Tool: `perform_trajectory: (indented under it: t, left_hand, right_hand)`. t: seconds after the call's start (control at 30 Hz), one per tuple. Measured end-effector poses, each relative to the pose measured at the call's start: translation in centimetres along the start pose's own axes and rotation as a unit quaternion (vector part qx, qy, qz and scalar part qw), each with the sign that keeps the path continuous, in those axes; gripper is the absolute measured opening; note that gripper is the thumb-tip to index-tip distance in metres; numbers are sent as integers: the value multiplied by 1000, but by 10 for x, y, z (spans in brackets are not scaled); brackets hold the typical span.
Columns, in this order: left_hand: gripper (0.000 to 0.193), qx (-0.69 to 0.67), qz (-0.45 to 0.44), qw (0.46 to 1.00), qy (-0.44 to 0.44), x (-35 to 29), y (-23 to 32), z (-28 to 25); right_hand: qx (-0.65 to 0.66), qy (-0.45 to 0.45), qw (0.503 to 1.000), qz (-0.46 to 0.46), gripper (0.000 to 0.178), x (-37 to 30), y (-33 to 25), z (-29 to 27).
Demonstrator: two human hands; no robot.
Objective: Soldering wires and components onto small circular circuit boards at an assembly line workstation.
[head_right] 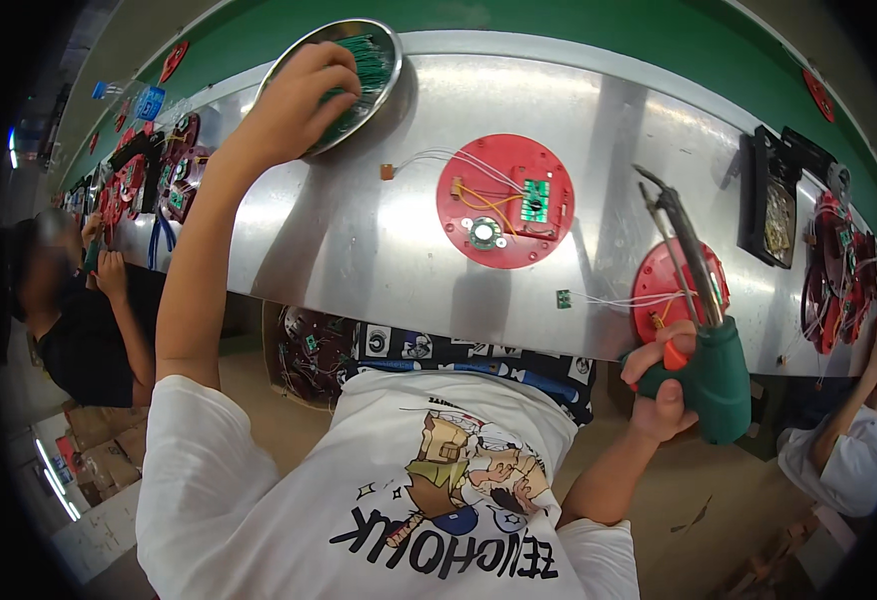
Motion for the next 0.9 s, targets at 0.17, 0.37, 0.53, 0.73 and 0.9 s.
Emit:
perform_trajectory:
  t: [0.17, 0.37, 0.53, 0.73, 0.9]
  left_hand:
    - [11, -141, -26, 979, 146, 1, 75, -40]
    - [10, -288, -62, 951, 89, 2, 142, 23]
    - [7, -280, -109, 942, 146, 1, 147, 39]
    - [9, -213, -78, 958, 175, 2, 155, 43]
    - [9, -208, -80, 955, 194, 1, 155, 42]
  right_hand:
    - [-70, -40, 996, 23, 65, -11, 4, 11]
    - [-76, -59, 990, 106, 50, -17, 3, 27]
    - [-173, -95, 974, 107, 35, -5, 4, 25]
    - [-184, -131, 970, 89, 33, 0, 5, 26]
    - [-150, -141, 975, 83, 41, 0, 9, 25]
Point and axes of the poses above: each hand's wrist, its own x-axis towards the middle knuckle, its own z-axis out of the palm, y = z × x, the point moved 8 cm from there along x, towards the middle knuckle, and after that the axes turned 1 degree about -z, right-handed, at the moved point
